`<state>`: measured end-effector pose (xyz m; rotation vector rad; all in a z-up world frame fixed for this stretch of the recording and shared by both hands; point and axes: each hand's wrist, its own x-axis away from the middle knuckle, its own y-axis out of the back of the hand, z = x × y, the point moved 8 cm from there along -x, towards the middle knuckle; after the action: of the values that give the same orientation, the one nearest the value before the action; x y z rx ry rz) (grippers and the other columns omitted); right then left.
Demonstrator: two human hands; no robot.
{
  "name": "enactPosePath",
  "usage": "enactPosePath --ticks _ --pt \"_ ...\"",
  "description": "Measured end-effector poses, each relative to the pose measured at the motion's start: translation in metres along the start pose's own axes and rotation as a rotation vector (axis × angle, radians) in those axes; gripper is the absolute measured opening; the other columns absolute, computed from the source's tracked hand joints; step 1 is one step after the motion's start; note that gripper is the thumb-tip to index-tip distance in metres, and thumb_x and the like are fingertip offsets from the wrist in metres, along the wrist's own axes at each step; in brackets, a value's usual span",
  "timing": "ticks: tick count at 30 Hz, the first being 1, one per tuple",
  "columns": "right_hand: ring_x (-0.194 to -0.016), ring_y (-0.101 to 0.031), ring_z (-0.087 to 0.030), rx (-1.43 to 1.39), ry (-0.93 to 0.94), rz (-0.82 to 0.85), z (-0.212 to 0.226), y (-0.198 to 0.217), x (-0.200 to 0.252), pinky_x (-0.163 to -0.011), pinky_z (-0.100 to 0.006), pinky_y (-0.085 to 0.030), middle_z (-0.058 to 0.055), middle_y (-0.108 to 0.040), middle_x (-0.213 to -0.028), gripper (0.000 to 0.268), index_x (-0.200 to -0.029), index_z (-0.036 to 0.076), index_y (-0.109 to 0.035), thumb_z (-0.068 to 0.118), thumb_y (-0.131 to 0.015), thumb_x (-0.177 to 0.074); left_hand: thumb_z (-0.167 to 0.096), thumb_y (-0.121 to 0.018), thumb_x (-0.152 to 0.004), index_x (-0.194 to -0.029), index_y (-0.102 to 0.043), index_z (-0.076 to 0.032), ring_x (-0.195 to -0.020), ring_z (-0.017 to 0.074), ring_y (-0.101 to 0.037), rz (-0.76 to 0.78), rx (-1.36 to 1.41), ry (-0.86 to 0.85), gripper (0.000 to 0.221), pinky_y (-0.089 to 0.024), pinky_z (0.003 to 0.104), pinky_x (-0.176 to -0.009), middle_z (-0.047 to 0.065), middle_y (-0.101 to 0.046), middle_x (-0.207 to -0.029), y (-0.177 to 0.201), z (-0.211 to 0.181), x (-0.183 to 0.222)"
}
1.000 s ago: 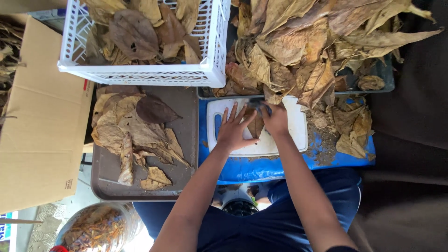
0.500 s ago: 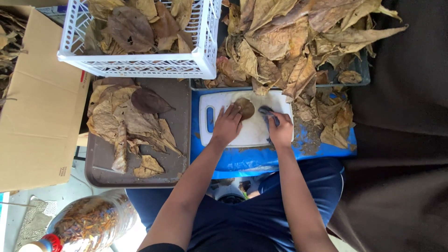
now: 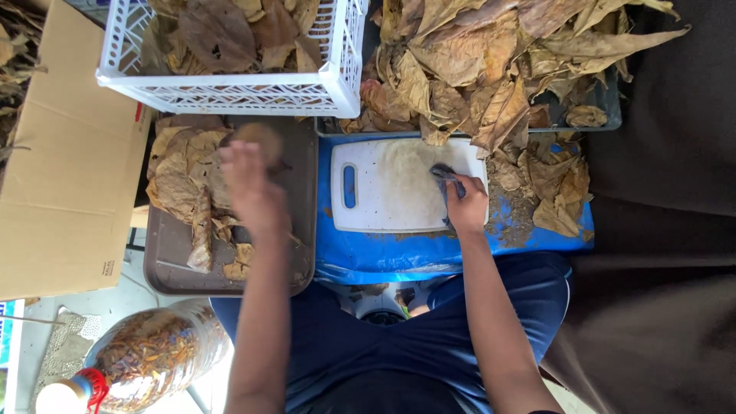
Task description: Processing dried leaves by rubbing them individually with a small tool on a board to flatten or clean them.
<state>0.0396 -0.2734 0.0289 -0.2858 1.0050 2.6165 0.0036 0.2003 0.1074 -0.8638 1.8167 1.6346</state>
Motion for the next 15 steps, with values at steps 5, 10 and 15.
enactPosePath --ticks 5,10,15 --pt "-0.087 -0.072 -0.037 0.012 0.008 -0.017 -0.006 -0.003 0.001 -0.073 -0.046 -0.059 -0.01 -0.068 -0.098 0.015 -0.112 0.015 -0.08 0.015 -0.077 -0.098 -0.006 -0.067 -0.098 -0.152 -0.076 -0.002 -0.16 0.0508 -0.041 0.362 -0.109 0.253 0.055 -0.033 0.064 -0.132 0.024 -0.061 -0.166 0.008 0.053 0.002" --pt "-0.087 -0.072 -0.034 -0.002 -0.002 -0.016 -0.003 -0.001 0.001 -0.075 -0.045 -0.058 -0.009 -0.068 -0.098 0.016 -0.113 0.014 -0.08 0.012 -0.076 -0.098 -0.017 -0.071 -0.102 -0.168 -0.056 0.002 -0.165 0.051 -0.029 0.526 0.008 0.403 0.071 -0.025 0.064 -0.139 0.028 -0.048 -0.173 0.03 0.027 -0.024" --pt "-0.088 -0.072 -0.035 -0.002 0.002 -0.016 -0.001 -0.001 -0.001 -0.075 -0.045 -0.059 -0.009 -0.069 -0.098 0.016 -0.112 0.013 -0.081 0.012 -0.076 -0.097 -0.01 -0.081 -0.083 -0.135 -0.083 -0.012 -0.118 0.034 -0.074 -0.032 0.377 -0.056 0.052 -0.052 0.051 -0.111 0.012 -0.079 -0.123 0.042 -0.062 -0.063"
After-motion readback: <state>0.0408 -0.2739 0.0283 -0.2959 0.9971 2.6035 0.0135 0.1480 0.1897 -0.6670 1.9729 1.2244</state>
